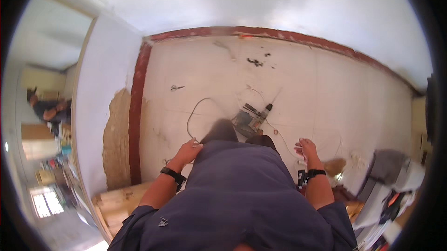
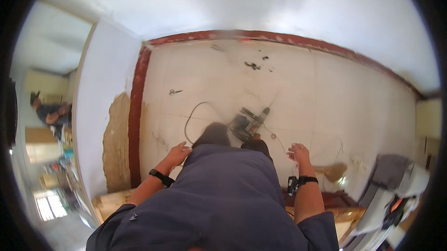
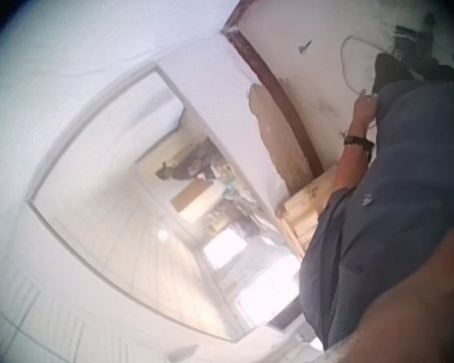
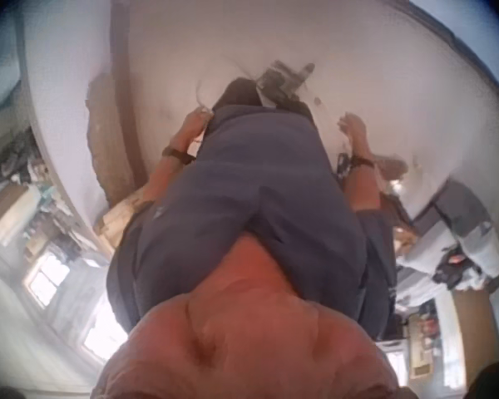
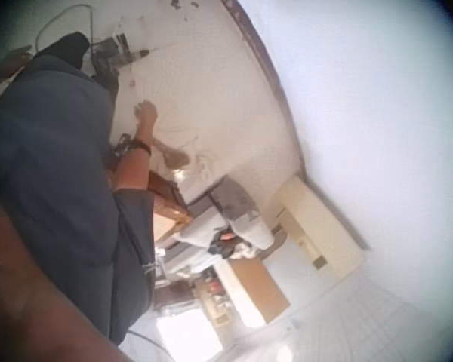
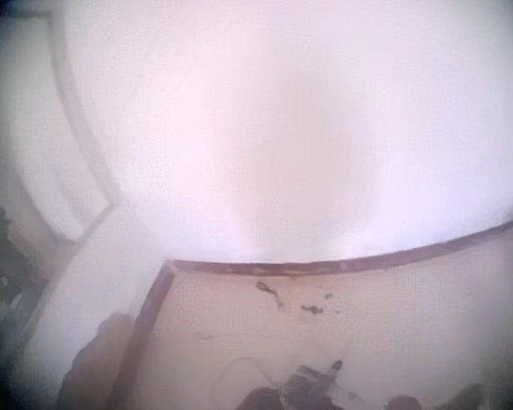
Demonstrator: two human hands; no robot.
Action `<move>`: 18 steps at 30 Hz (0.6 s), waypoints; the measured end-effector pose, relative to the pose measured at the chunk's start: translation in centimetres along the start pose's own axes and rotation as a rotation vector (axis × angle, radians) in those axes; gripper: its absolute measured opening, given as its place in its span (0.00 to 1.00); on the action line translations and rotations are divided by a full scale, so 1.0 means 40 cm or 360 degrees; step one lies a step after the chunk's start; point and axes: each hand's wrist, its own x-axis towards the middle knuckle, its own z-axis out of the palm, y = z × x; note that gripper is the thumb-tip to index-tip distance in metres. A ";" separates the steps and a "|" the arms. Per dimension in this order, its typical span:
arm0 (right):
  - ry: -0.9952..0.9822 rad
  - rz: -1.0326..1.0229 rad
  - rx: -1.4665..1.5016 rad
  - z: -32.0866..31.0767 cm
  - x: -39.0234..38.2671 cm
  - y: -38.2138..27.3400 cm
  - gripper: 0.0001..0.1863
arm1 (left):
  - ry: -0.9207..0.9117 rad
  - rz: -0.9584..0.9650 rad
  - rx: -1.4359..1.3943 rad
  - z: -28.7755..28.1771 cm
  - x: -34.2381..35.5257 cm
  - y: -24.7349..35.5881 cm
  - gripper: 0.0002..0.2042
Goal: The person uses a soldering tool and a screwdriver to work on a wire at the base of a wall, then uses a hammer drill to make a hole in the wall near the corner.
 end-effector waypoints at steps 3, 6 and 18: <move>0.0099 0.0032 0.0125 -0.017 -0.028 0.017 0.23 | -0.0072 0.0070 0.0102 -0.039 0.061 0.079 0.35; 0.0191 0.0090 0.0266 -0.018 -0.043 0.060 0.23 | -0.0136 0.0174 0.0363 -0.096 0.142 0.168 0.35; 0.0606 0.0393 0.0869 0.273 -0.046 0.156 0.21 | -0.0782 0.0578 0.0895 -0.226 0.636 0.407 0.31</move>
